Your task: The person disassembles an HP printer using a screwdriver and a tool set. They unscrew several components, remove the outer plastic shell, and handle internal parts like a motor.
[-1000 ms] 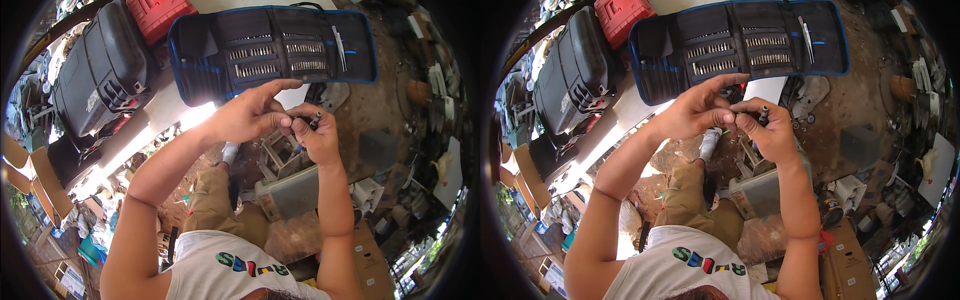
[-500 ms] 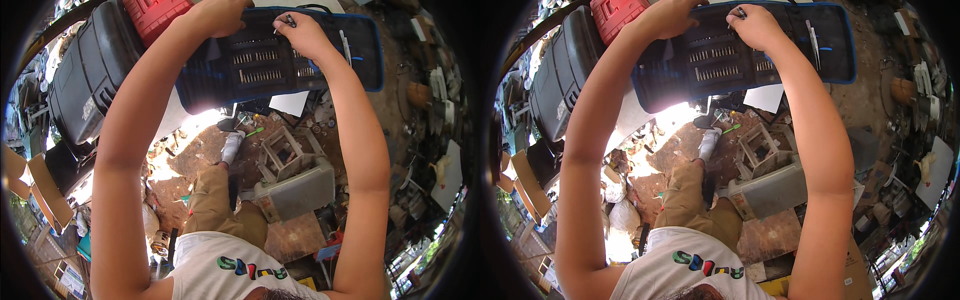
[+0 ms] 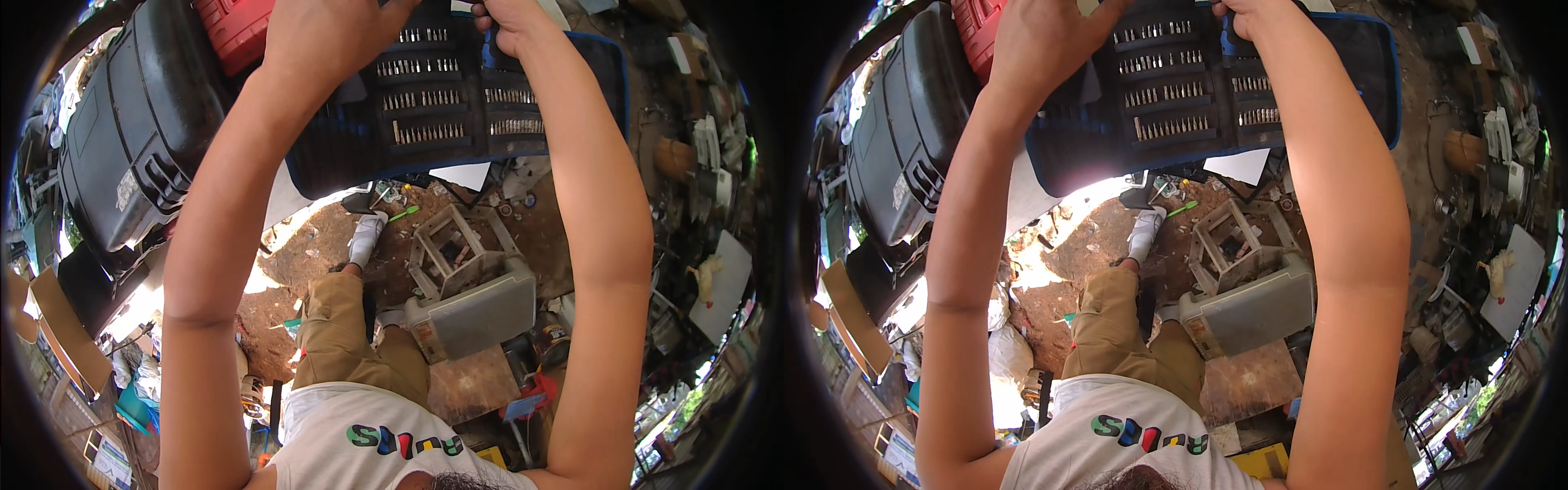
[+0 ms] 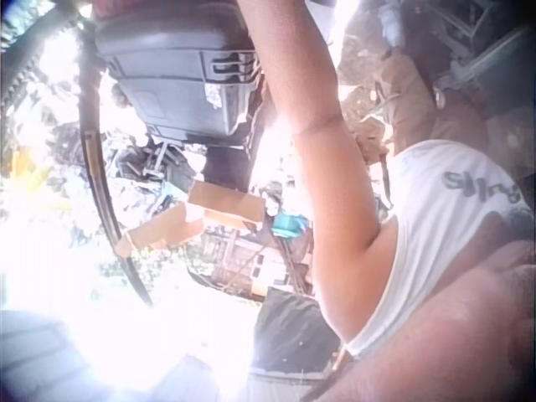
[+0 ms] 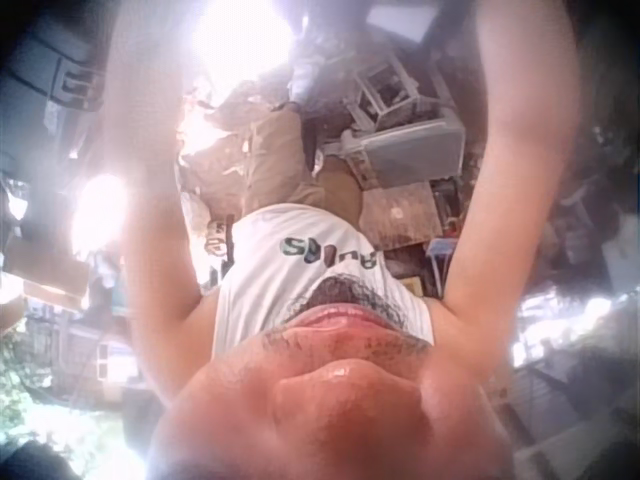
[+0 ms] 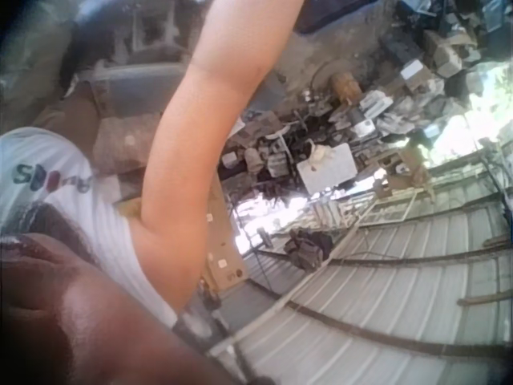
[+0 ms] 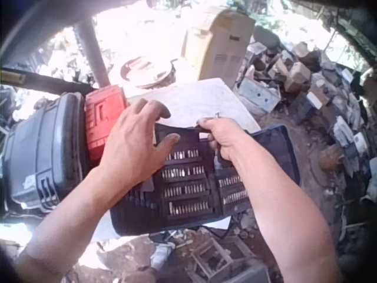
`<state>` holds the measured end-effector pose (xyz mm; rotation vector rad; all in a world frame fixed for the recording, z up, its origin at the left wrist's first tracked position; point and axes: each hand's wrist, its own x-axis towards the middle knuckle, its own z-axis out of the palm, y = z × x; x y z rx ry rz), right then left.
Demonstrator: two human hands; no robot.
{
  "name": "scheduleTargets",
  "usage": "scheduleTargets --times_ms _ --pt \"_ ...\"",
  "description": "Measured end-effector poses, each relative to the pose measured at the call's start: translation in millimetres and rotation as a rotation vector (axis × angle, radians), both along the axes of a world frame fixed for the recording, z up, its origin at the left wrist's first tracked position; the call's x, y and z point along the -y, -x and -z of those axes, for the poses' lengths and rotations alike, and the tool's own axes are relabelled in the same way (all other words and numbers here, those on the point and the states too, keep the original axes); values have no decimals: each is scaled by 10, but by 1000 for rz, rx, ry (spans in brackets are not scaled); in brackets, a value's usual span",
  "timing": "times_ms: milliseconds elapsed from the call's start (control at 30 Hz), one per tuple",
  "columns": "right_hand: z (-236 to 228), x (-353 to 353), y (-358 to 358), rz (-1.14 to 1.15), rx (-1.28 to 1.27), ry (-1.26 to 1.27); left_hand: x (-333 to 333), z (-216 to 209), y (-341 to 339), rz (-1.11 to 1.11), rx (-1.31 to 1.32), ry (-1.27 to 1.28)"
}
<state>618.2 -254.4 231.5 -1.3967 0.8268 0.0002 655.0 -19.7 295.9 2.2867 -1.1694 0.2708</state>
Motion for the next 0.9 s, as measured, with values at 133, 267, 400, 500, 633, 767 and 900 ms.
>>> scheduleTargets --times_ms 133,267,400,500,633,767,900 --pt "239 66 -141 -23 134 -59 -15 567 48 63 -149 -195" --pt "259 21 -84 -134 210 0 -36 829 -11 17 -91 -222" --pt "32 6 22 -240 178 222 4 739 -29 -10 -339 -203" --pt "-243 -121 101 -370 158 394 -30 765 -43 -29 -344 -154" --pt "-274 -121 161 -493 190 454 -7 705 -79 -16 -419 -184" --pt "-193 -195 188 -531 68 517 -26 594 -46 -13 -485 -98" --pt "-95 -199 157 -596 93 725 -18 594 -96 -23 -545 -146"
